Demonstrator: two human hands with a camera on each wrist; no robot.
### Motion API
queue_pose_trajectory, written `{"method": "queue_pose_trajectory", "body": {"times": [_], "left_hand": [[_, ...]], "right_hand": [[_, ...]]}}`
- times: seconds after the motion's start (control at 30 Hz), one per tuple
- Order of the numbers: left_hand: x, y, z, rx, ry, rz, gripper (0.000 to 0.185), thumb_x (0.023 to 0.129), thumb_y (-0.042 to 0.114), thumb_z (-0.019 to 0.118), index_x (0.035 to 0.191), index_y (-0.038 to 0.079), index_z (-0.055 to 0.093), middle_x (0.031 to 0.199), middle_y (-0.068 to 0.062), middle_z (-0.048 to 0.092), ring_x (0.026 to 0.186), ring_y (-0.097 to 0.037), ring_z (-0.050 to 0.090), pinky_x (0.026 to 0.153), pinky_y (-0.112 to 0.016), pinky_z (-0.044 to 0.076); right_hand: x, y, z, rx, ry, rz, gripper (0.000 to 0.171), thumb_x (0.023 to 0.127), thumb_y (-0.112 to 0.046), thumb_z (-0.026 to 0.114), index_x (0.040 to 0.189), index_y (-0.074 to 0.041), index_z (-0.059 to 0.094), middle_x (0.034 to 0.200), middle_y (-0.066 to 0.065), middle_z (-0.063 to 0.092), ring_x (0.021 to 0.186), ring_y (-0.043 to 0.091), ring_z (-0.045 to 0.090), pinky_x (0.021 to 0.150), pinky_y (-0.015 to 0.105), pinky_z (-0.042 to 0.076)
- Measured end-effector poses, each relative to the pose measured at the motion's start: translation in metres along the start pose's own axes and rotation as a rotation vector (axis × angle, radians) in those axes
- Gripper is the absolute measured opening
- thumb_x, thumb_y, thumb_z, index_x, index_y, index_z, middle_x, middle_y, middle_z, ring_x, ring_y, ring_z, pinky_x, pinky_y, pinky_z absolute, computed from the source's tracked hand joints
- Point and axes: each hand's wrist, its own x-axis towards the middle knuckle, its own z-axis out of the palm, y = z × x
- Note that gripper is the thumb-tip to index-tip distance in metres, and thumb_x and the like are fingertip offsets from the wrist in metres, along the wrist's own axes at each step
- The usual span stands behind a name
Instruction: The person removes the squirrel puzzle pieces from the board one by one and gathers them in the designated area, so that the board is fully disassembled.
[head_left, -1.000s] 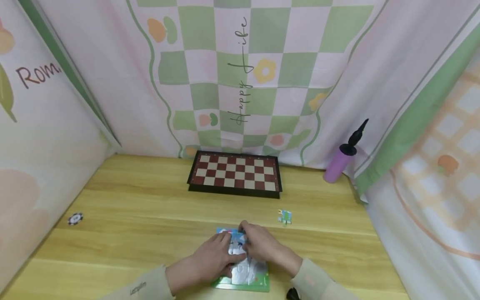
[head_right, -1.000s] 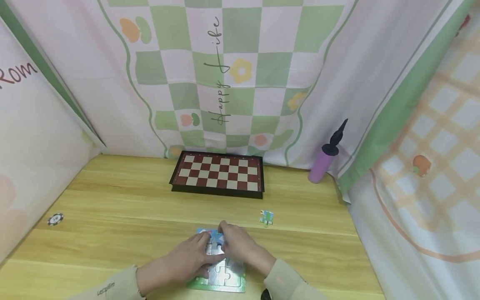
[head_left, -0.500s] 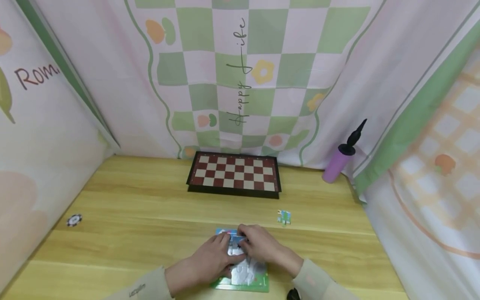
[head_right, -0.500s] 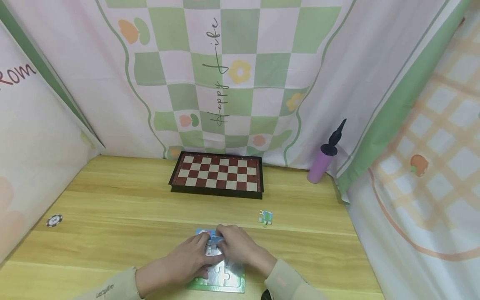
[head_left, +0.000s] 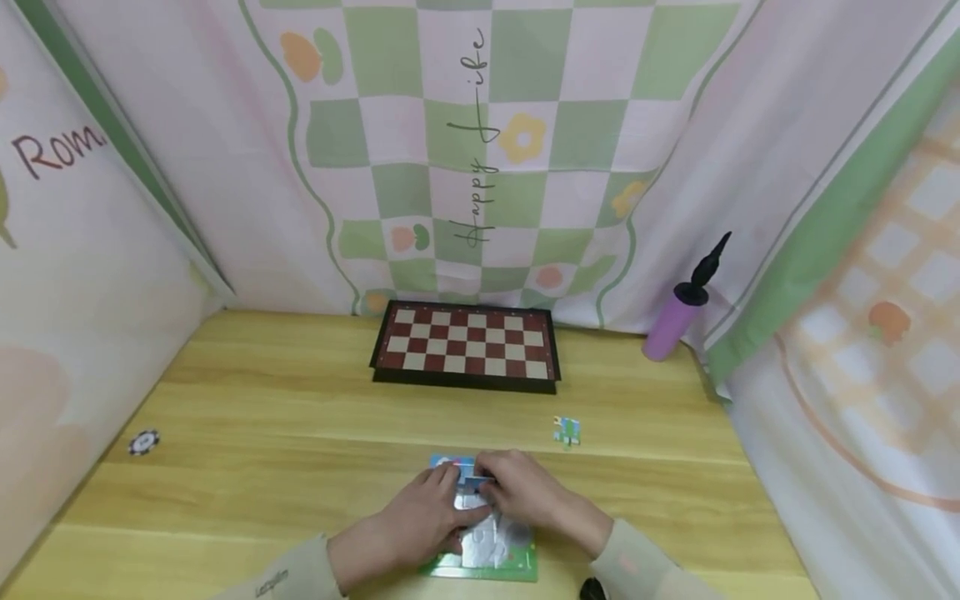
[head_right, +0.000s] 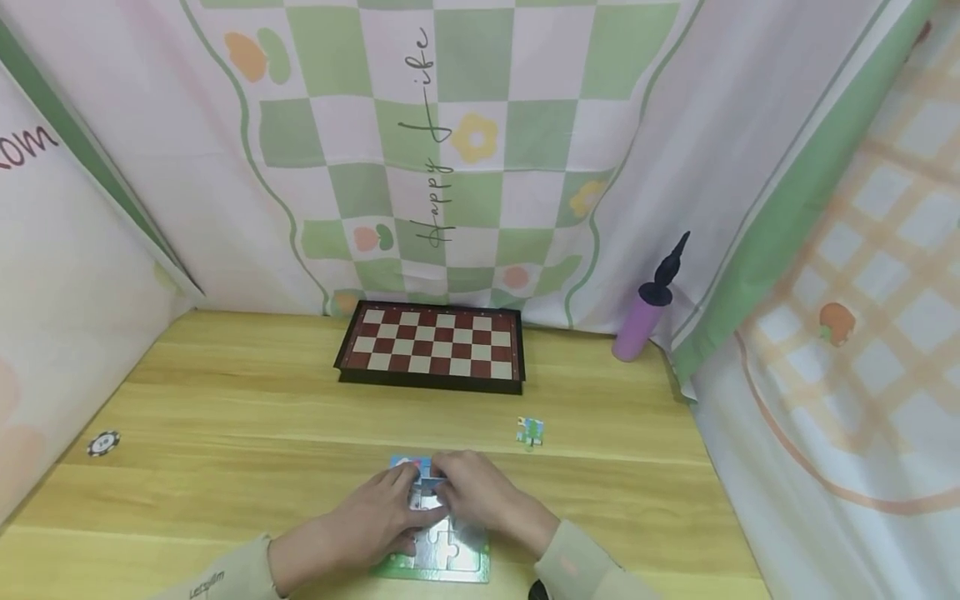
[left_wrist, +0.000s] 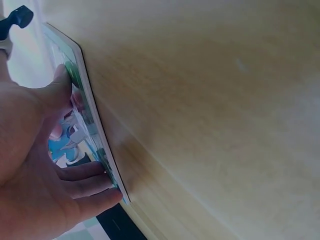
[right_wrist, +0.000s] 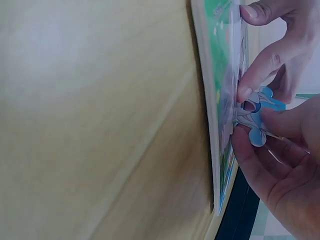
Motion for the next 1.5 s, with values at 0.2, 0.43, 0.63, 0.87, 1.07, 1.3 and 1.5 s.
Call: {"method": "queue_pose_trajectory", "body": {"times": [0.2, 0.43, 0.63, 0.87, 1.07, 1.3, 1.5], "left_hand": [[-0.001, 0.000, -0.002, -0.037, -0.017, -0.012, 0.059, 0.096, 0.061, 0.057, 0.153, 0.049, 0.044, 0.144, -0.021, 0.053, 0.137, -0.035, 0.053, 0.108, -0.049, 0.056], [0.001, -0.001, 0.000, -0.083, -0.042, -0.030, 0.060, 0.096, 0.061, 0.057, 0.154, 0.050, 0.042, 0.146, -0.023, 0.051, 0.140, -0.038, 0.052, 0.110, -0.051, 0.055], [-0.001, 0.000, 0.005, -0.106, -0.051, -0.038, 0.060, 0.098, 0.059, 0.056, 0.155, 0.049, 0.040, 0.149, -0.024, 0.048, 0.143, -0.040, 0.050, 0.114, -0.052, 0.052], [-0.003, 0.002, 0.004, -0.116, -0.053, -0.041, 0.060, 0.098, 0.057, 0.056, 0.156, 0.048, 0.040, 0.147, -0.025, 0.048, 0.142, -0.040, 0.050, 0.113, -0.052, 0.053], [-0.003, 0.001, 0.003, -0.080, -0.032, -0.033, 0.060, 0.098, 0.057, 0.055, 0.155, 0.047, 0.042, 0.144, -0.024, 0.050, 0.141, -0.039, 0.051, 0.112, -0.051, 0.054], [-0.001, 0.001, 0.003, -0.110, -0.052, -0.041, 0.059, 0.099, 0.056, 0.054, 0.156, 0.047, 0.040, 0.147, -0.025, 0.047, 0.143, -0.040, 0.048, 0.113, -0.052, 0.052], [0.002, 0.001, 0.002, -0.093, -0.049, -0.039, 0.060, 0.099, 0.056, 0.054, 0.156, 0.047, 0.040, 0.147, -0.025, 0.048, 0.143, -0.041, 0.049, 0.113, -0.052, 0.053]], "right_hand": [[-0.003, 0.002, -0.004, -0.021, 0.071, 0.010, 0.009, 0.098, -0.003, 0.064, 0.105, -0.008, 0.067, 0.098, 0.006, 0.076, 0.088, 0.012, 0.072, 0.077, 0.018, 0.060], [-0.010, 0.016, -0.023, 0.006, 0.175, 0.070, 0.007, 0.099, -0.005, 0.063, 0.104, -0.008, 0.066, 0.094, 0.004, 0.073, 0.083, 0.012, 0.068, 0.072, 0.017, 0.059], [-0.022, 0.046, -0.047, 0.037, 0.244, 0.213, 0.012, 0.101, -0.009, 0.062, 0.112, -0.007, 0.067, 0.095, 0.001, 0.071, 0.082, 0.007, 0.062, 0.073, 0.017, 0.057], [-0.050, 0.094, -0.069, 0.046, 0.359, 0.213, 0.021, 0.104, -0.006, 0.057, 0.121, 0.003, 0.065, 0.104, 0.013, 0.073, 0.093, 0.020, 0.068, 0.080, 0.030, 0.060], [-0.069, 0.119, -0.079, 0.023, 0.396, 0.274, 0.023, 0.104, -0.003, 0.055, 0.123, 0.005, 0.065, 0.113, 0.020, 0.072, 0.106, 0.034, 0.069, 0.089, 0.051, 0.059], [-0.076, 0.135, -0.075, -0.006, 0.385, 0.291, 0.019, 0.101, 0.000, 0.057, 0.116, 0.006, 0.067, 0.116, 0.026, 0.070, 0.113, 0.045, 0.067, 0.098, 0.064, 0.055], [-0.076, 0.140, -0.071, -0.124, 0.379, 0.373, 0.025, 0.101, -0.003, 0.055, 0.120, 0.008, 0.066, 0.119, 0.029, 0.067, 0.112, 0.045, 0.065, 0.099, 0.064, 0.053]]}}
